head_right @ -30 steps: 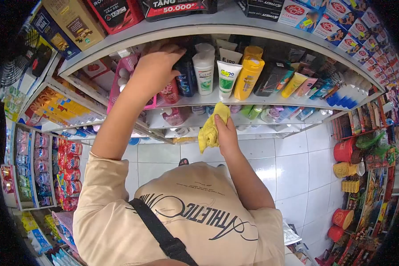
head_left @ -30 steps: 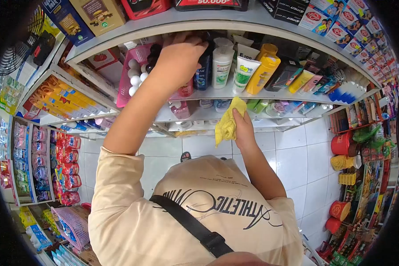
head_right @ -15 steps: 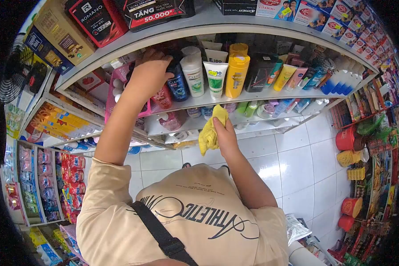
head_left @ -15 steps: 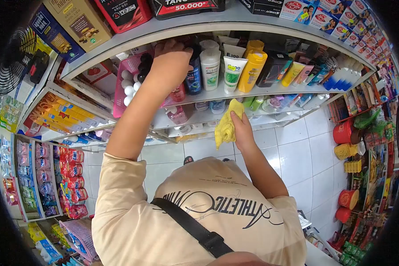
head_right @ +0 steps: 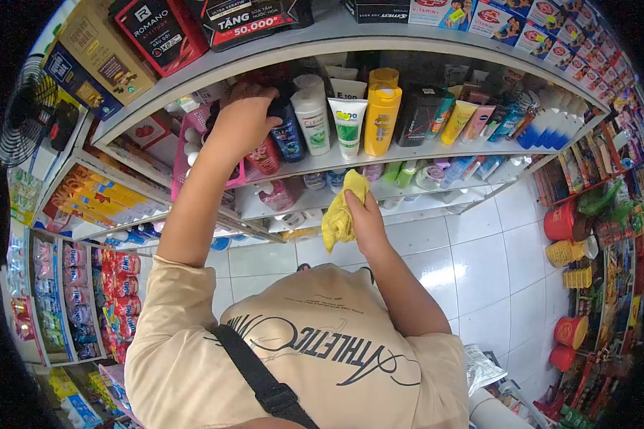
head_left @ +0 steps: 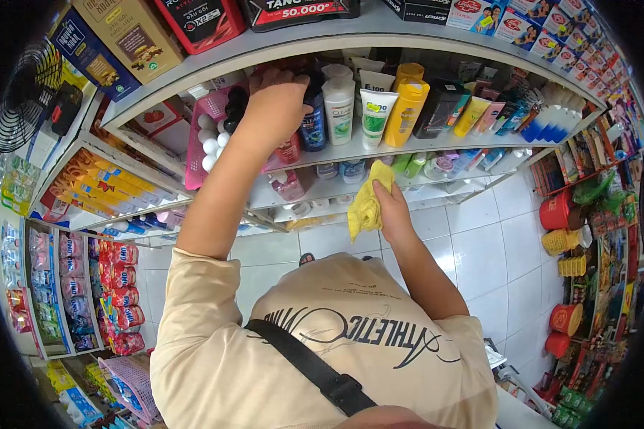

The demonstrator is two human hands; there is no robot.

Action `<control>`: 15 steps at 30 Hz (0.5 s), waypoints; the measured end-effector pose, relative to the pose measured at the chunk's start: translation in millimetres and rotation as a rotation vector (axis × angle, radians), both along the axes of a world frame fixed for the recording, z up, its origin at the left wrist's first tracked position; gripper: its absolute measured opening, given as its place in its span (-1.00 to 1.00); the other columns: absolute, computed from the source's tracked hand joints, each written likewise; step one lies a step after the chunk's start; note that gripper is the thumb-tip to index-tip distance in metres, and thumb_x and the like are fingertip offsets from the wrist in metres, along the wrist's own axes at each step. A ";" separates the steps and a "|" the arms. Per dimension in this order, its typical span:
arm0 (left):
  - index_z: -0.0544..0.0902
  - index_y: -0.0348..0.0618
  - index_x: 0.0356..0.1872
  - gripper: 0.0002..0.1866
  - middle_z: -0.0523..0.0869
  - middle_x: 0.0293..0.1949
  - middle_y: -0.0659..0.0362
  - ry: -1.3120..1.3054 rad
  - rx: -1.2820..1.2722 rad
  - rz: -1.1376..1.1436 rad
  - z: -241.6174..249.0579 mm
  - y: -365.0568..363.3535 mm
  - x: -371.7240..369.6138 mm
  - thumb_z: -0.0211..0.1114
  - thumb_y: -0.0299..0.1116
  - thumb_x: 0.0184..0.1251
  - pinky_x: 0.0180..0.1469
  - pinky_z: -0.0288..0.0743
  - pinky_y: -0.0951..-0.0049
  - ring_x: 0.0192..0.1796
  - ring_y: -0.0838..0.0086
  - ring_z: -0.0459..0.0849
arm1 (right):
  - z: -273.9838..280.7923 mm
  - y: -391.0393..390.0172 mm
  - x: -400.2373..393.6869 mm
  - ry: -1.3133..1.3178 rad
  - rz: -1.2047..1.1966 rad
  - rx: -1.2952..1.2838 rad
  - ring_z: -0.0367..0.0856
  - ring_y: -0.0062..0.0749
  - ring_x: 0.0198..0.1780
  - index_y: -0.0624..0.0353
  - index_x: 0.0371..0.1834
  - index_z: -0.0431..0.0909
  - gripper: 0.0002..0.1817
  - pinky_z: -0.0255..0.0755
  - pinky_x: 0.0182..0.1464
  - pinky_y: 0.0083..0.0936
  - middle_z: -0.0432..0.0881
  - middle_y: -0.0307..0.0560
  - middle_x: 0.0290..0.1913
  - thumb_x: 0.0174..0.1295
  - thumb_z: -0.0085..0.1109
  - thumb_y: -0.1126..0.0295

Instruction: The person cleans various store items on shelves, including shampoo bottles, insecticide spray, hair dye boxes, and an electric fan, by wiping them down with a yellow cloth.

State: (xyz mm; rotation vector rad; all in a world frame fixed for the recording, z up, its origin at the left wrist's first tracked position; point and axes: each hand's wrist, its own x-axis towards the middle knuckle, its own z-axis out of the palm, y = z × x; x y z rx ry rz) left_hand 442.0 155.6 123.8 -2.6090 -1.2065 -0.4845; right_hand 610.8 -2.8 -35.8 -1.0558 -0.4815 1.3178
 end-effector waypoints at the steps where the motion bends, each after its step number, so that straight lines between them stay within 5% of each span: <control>1: 0.53 -0.19 -0.07 -0.55 0.55 -0.09 -0.05 0.012 0.000 0.008 0.6 0.0 0.6 0.33 -0.27 -0.04 0.11 0.29 0.20 0.07 0.08 0.42 | -0.2 -0.5 0.2 0.000 0.005 0.003 0.48 -0.52 -0.13 0.24 0.08 0.33 -0.63 0.38 -0.09 -0.58 0.48 -0.18 -0.13 0.26 0.01 0.31; 12: 0.54 -0.20 -0.06 -0.55 0.55 -0.07 -0.04 -0.002 -0.019 0.026 1.0 1.3 2.3 0.32 -0.25 -0.02 0.10 0.31 0.20 0.08 0.07 0.42 | -0.9 -3.4 1.7 0.000 -0.010 0.001 0.48 -0.51 -0.12 0.24 0.08 0.32 -0.63 0.38 -0.09 -0.57 0.48 -0.17 -0.13 0.25 0.01 0.31; 15: 0.57 -0.08 -0.12 -0.56 0.56 -0.15 0.11 -0.033 0.031 -0.014 -3.4 5.9 -0.3 0.35 -0.16 -0.08 0.11 0.22 0.13 0.05 0.22 0.42 | -3.3 -4.4 2.4 -0.015 -0.009 -0.021 0.48 -0.51 -0.12 0.24 0.07 0.32 -0.63 0.39 -0.08 -0.57 0.48 -0.17 -0.13 0.25 0.01 0.31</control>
